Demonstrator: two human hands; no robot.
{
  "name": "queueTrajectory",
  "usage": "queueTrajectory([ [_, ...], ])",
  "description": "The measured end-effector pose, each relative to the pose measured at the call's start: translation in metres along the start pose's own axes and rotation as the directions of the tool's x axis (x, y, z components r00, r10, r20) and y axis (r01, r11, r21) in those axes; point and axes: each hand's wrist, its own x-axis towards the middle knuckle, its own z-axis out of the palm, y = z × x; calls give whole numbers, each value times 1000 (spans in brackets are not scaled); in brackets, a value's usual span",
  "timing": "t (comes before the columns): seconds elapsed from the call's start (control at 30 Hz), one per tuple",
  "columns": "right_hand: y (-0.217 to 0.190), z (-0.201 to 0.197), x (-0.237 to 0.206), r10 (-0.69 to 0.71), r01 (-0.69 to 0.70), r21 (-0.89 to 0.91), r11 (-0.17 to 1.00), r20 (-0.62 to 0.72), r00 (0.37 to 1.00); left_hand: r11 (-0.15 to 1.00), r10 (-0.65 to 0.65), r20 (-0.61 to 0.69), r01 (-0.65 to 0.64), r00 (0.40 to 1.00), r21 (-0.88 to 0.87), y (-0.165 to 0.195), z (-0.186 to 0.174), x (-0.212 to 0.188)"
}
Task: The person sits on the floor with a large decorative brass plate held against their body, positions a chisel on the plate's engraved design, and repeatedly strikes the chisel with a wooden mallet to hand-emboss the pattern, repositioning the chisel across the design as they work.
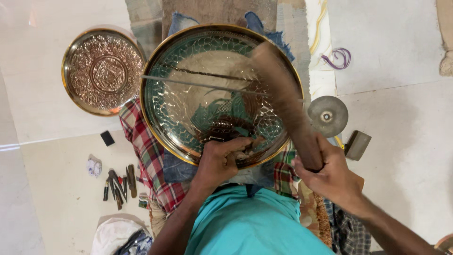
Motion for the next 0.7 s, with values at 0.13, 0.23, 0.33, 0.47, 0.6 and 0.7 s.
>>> queueTrajectory([
  [0.13,-14,3,-1,91,-60,-343,938,75,993,999,-29,20,28,999,21,1,-2,1],
  [0.23,-16,6,0,3,20,98,995,-220,975,1000,-21,25,21,999,-8,2,-3,2],
  [0.33,-7,4,-2,78,-22,-379,925,134,988,987,-158,106,157,982,17,2,-6,2],
  [0.47,4,10,-6,55,-49,59,997,-112,992,999,8,47,-10,999,35,1,-5,2],
  [0.6,2,12,-6,34,-36,-170,985,-9,999,997,-65,73,61,995,49,-2,-5,3],
  [0.7,-5,12,-6,-66,85,90,992,-199,978,999,-3,77,0,997,40,-3,-6,2],
])
